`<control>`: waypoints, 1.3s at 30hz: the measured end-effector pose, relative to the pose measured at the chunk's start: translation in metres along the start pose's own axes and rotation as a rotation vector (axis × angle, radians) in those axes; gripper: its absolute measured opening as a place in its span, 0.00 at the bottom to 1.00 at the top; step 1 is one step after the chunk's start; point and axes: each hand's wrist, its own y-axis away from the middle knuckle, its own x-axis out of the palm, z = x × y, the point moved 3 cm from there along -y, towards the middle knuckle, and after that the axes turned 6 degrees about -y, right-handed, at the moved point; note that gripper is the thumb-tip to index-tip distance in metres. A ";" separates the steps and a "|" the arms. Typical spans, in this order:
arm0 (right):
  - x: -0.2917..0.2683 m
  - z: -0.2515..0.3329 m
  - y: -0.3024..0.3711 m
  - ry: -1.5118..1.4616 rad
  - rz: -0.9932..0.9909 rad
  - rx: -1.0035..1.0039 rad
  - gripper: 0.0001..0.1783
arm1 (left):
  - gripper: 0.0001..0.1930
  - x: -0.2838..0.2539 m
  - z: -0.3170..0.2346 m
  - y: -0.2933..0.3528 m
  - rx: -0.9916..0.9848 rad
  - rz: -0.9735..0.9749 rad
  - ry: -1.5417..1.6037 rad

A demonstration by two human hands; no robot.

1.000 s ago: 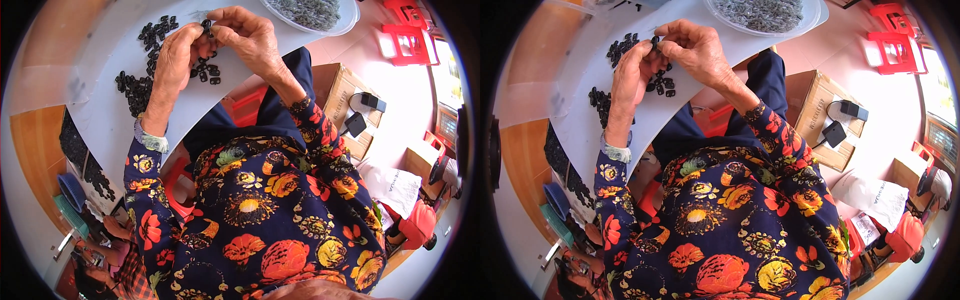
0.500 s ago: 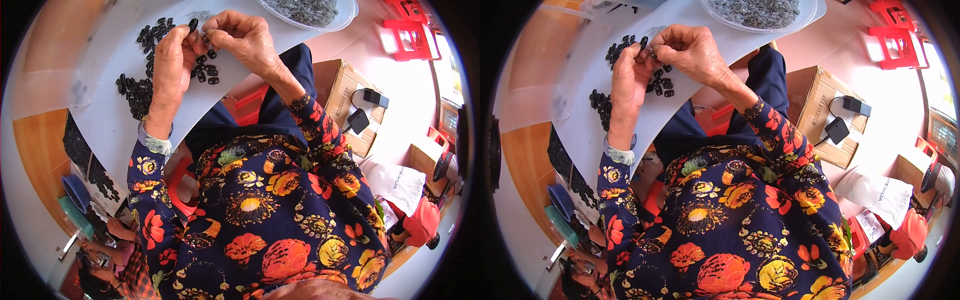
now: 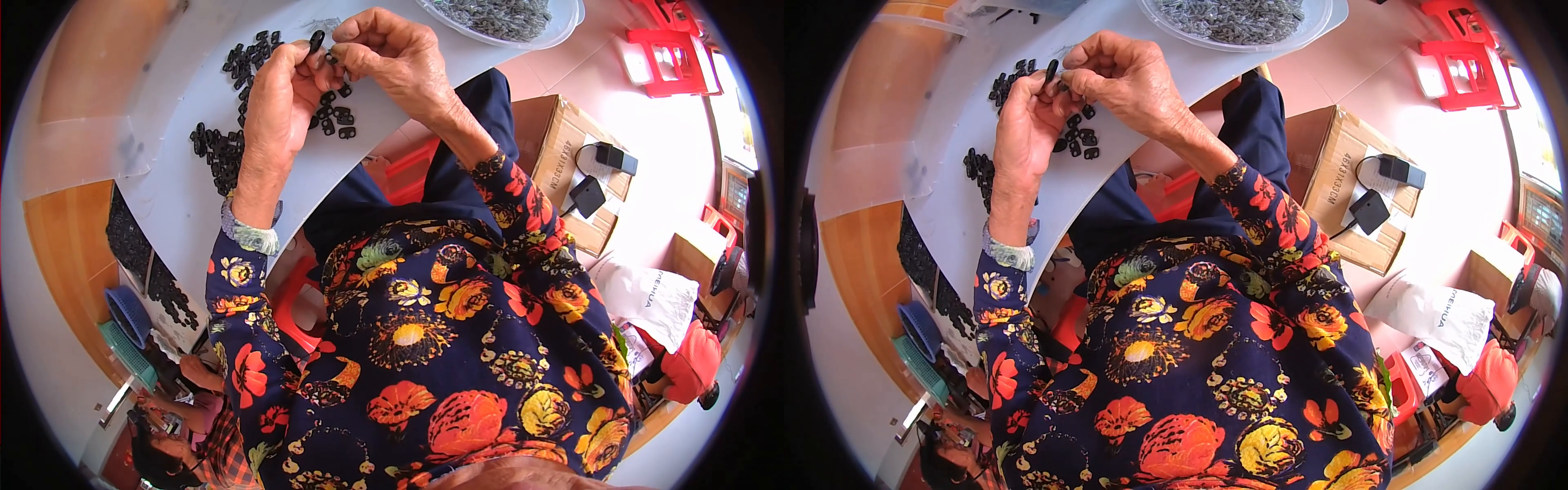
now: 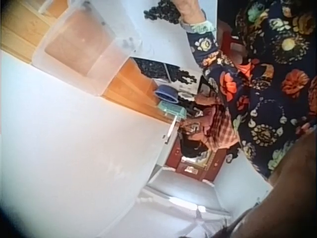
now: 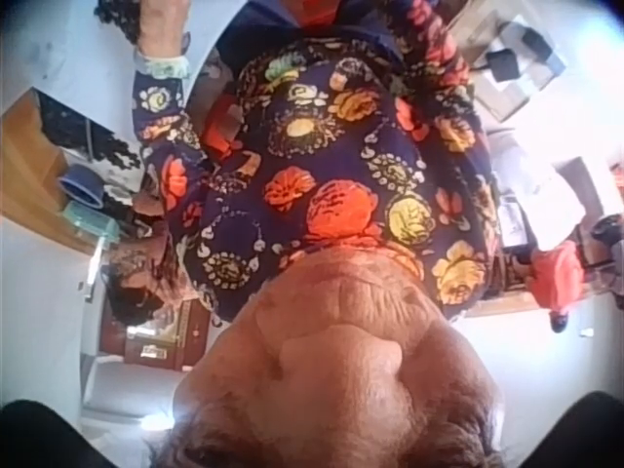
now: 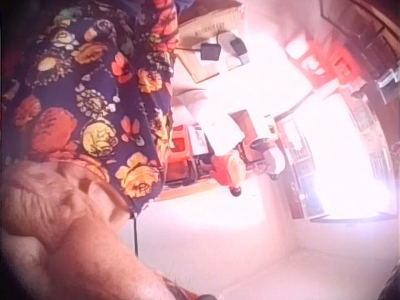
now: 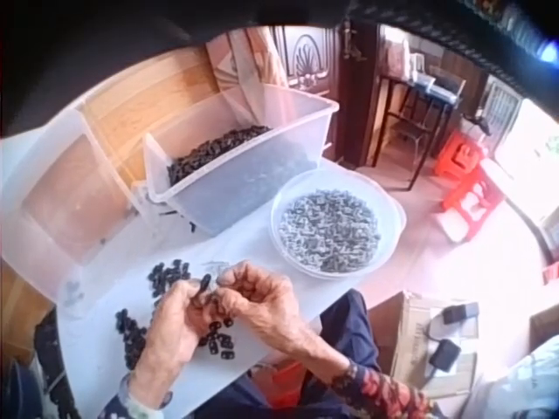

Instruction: The person assembles small plastic components by inserting metal pins into the plastic pieces by hand.

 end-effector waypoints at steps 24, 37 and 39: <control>-0.002 -0.002 0.001 0.038 -0.052 -0.111 0.04 | 0.11 0.007 -0.008 0.010 0.367 -0.162 -0.687; 0.001 0.000 0.001 0.025 -0.010 -0.052 0.02 | 0.10 0.009 0.007 0.010 0.247 -0.263 -0.242; 0.002 0.000 0.001 0.111 0.021 -0.054 0.01 | 0.10 0.009 0.007 0.011 0.234 -0.299 -0.230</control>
